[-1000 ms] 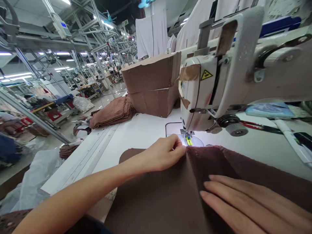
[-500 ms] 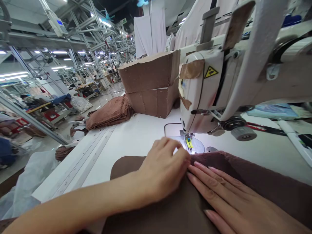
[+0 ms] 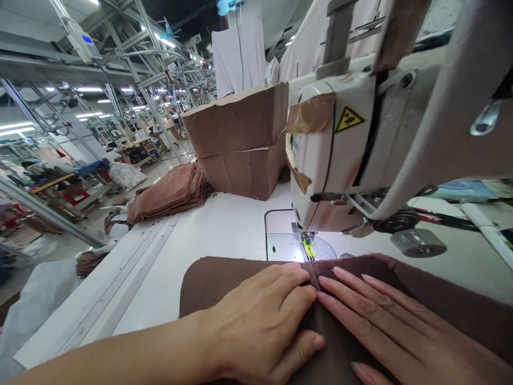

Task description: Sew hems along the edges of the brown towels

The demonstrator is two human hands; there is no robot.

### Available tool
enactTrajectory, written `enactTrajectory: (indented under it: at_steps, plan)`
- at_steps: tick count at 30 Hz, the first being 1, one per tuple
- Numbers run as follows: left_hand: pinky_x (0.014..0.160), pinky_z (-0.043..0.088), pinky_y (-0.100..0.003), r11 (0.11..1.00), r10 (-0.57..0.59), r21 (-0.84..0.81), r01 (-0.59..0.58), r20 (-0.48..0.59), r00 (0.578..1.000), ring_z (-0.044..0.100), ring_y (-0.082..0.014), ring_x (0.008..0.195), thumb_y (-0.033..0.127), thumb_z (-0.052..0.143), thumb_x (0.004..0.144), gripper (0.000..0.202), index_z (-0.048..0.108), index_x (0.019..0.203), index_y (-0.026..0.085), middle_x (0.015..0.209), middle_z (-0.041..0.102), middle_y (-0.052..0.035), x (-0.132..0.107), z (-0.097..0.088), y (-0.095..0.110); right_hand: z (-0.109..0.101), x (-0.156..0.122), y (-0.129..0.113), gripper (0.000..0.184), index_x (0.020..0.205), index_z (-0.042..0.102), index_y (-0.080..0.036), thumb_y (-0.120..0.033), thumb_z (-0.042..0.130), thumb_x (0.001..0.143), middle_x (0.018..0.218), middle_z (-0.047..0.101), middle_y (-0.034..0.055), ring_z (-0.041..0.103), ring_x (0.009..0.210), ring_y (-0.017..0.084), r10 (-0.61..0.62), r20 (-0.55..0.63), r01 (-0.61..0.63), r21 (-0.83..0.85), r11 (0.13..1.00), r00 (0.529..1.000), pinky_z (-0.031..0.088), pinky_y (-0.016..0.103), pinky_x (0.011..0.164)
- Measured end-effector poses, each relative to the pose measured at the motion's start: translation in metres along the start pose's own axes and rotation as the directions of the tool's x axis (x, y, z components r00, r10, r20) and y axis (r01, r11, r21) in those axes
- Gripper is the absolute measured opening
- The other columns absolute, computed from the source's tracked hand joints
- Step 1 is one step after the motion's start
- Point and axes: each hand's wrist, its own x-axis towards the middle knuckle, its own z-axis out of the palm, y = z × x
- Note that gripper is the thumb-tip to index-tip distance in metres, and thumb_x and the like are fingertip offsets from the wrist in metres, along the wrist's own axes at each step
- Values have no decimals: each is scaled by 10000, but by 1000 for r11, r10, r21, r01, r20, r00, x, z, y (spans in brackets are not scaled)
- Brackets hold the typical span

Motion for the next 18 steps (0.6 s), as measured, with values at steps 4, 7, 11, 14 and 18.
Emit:
enactTrajectory:
  at_steps: [4, 7, 11, 14, 18]
  plan:
    - [1066, 519, -358, 1000, 22, -18, -22, 19, 1000, 654, -280, 1131, 281, 374, 1041, 406, 640, 1096, -21, 1123, 694, -216, 6, 2, -11, 3, 2, 8, 669, 1599, 215, -135, -241, 399, 965, 1615, 305, 38, 303, 1461, 192, 15, 49, -17, 32, 999, 999, 132, 363, 1230]
    - [1071, 516, -371, 998, 32, -47, -30, 31, 999, 644, -291, 1146, 270, 389, 1033, 398, 635, 1110, -33, 1139, 683, -224, 11, 2, -17, 6, 1, 11, 659, 1601, 209, -161, -248, 395, 975, 1627, 277, 18, 310, 1457, 181, 26, 76, -28, 23, 999, 997, 131, 364, 1227]
    - [1071, 517, -373, 998, 19, -59, -16, 46, 999, 640, -291, 1155, 276, 392, 1034, 390, 629, 1115, -23, 1161, 676, -226, 12, 3, -18, 12, 2, 12, 639, 1577, 296, -159, -260, 396, 954, 1511, 475, 41, 541, 1289, 238, 40, 23, -39, -20, 999, 999, 392, 407, 1081]
    - [1083, 510, -372, 998, 6, -62, -4, 40, 999, 628, -288, 1179, 273, 390, 1034, 377, 619, 1121, -14, 1179, 672, -228, 11, 3, -18, 16, 2, 13, 664, 1583, 288, -189, -275, 411, 935, 1464, 528, 31, 627, 1178, 261, 54, 2, -53, -24, 998, 999, 548, 392, 857]
    - [1100, 502, -393, 997, 8, -83, -4, 45, 999, 614, -293, 1201, 267, 409, 1023, 362, 604, 1131, -18, 1187, 663, -244, 9, 5, -21, 19, -2, 16, 680, 1588, 269, -182, -276, 413, 931, 1462, 528, 37, 633, 1167, 269, 42, -2, -42, -16, 999, 999, 562, 388, 805]
